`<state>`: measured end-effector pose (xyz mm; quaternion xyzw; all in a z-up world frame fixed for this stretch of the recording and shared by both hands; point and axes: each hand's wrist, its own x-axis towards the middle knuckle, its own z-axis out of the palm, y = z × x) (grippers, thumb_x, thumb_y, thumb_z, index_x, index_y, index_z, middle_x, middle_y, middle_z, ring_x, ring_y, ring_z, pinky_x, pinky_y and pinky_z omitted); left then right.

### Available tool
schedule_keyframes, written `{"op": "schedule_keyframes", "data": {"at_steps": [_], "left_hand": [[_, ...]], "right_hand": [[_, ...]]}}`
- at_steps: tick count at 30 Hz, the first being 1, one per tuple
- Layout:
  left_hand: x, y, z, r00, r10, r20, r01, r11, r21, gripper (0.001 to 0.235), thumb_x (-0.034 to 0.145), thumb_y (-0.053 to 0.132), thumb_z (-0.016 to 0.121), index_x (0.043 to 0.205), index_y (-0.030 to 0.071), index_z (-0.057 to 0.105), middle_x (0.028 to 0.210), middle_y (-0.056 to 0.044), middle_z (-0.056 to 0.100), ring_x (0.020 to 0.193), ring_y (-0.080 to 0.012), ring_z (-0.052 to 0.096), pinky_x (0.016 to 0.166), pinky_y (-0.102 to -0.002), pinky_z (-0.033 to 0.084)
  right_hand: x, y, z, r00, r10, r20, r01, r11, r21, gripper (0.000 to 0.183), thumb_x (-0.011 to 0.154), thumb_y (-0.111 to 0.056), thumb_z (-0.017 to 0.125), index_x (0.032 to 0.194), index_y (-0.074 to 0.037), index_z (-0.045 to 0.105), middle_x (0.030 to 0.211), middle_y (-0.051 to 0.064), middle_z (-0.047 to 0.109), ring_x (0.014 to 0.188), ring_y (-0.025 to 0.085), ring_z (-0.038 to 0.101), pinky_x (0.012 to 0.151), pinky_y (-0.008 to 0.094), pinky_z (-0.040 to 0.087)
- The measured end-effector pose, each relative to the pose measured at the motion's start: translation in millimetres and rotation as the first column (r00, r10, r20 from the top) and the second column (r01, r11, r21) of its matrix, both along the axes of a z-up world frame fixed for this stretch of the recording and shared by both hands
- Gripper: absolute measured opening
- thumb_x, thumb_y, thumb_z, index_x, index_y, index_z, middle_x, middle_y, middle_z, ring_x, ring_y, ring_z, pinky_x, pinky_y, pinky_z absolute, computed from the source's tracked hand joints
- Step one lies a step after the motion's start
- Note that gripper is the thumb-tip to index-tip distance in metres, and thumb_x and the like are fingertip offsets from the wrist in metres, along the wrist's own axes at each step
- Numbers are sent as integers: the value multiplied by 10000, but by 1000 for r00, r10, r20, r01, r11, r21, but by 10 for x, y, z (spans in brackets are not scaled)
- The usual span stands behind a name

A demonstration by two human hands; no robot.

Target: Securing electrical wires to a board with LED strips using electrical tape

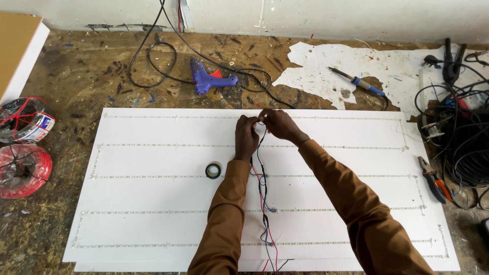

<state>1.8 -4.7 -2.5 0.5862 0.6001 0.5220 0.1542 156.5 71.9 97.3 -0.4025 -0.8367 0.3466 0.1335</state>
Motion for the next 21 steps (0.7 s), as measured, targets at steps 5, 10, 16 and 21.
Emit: {"op": "schedule_keyframes", "data": {"at_steps": [5,10,16,21], "left_hand": [[2,0,-21,1000,-29,7,30,999,-31,336,1020,-180,554,1135,107,686,978,-44,513,926,-268,598,911,-414,504],[-70,62,11,994,-107,35,109,993,-47,341,994,-178,539,1081,139,631,986,-44,496,929,-272,570,931,-427,475],[-105,186,-178,993,-105,55,109,992,-62,351,972,-169,583,1118,144,647,997,-70,526,949,-323,594,964,-460,486],[-117,231,-207,983,-109,145,112,994,-15,312,1022,-150,554,1085,144,635,975,-85,540,917,-337,611,949,-470,491]], "right_hand": [[32,184,-205,991,18,135,-10,998,-62,283,1169,-281,622,1246,-60,780,753,140,820,821,383,835,938,569,629],[32,213,-50,947,182,263,-154,980,-123,256,1125,-276,622,1179,-101,801,839,147,856,917,418,842,961,585,615],[65,-20,-12,914,132,385,-271,903,333,568,951,-347,835,1421,-171,568,1147,134,798,1062,474,794,886,675,646],[36,-28,-252,968,67,242,-234,589,773,122,1048,-120,701,1163,-157,679,899,6,629,811,295,754,611,406,622]]}}
